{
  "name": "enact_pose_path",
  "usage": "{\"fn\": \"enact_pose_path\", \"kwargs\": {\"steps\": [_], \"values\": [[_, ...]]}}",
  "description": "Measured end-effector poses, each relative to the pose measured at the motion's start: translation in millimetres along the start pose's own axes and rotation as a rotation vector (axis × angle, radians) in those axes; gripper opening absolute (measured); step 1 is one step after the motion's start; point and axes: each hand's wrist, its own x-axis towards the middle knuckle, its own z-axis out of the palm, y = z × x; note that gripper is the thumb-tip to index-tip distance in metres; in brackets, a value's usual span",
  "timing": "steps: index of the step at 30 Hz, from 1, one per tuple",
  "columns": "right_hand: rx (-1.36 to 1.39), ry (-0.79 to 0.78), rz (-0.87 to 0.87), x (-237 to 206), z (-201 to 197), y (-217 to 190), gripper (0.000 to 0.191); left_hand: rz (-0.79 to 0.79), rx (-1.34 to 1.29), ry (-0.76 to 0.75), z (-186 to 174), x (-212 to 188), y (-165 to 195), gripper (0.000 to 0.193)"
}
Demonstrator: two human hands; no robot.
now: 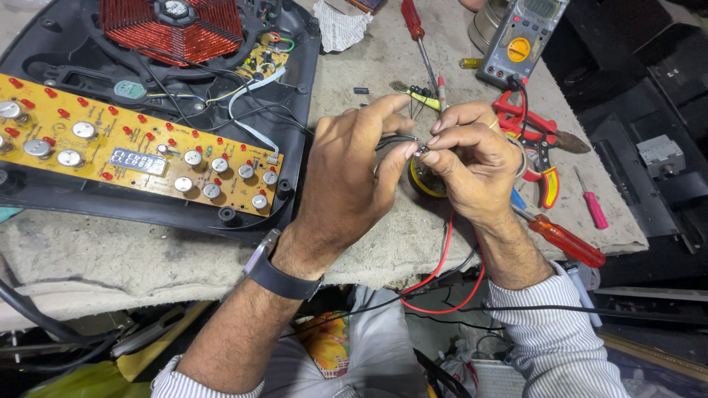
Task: The person repairs a yellow electronic control board at a cluttered workbench. They strip and position small wires and components, then use a soldering iron to solder connections, repeatedly repositioning the board and parts while working with a solder pot and hand tools.
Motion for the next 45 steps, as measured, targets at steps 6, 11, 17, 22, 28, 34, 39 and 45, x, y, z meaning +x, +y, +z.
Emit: {"fn": "enact_pose_path", "kwargs": {"steps": [6,11,17,22,28,34,39,45], "values": [[-0.022,0.003,-0.03,1,2,-2,0.019,0.0,0.006,0.018,-2,-1,-1,0.035],[-0.005,-0.005,-0.044,2,4,-2,0.019,-0.118,-0.167,0.013,-1,2,-4,0.037],[0.035,0.007,-0.022,1,1,-6,0.024,-0.151,-0.206,-0.008,-2,4,-3,0.037],[0.094,0.038,0.037,0,-3,-4,0.019,-0.104,-0.166,0.008,-1,3,-1,0.039],[0.089,0.053,0.05,-2,-2,-1,0.017,-0.06,-0.116,-0.001,-1,3,-2,0.041],[0.138,0.055,0.084,-2,1,-2,0.023,-0.073,-0.129,-0.001,1,1,-4,0.039],[-0.051,0.065,0.059,1,4,-6,0.023,-0.072,-0.094,0.009,2,0,-5,0.039],[-0.297,0.068,-0.089,5,8,-13,0.022,-0.063,-0.072,0.008,2,0,-4,0.039]]}}
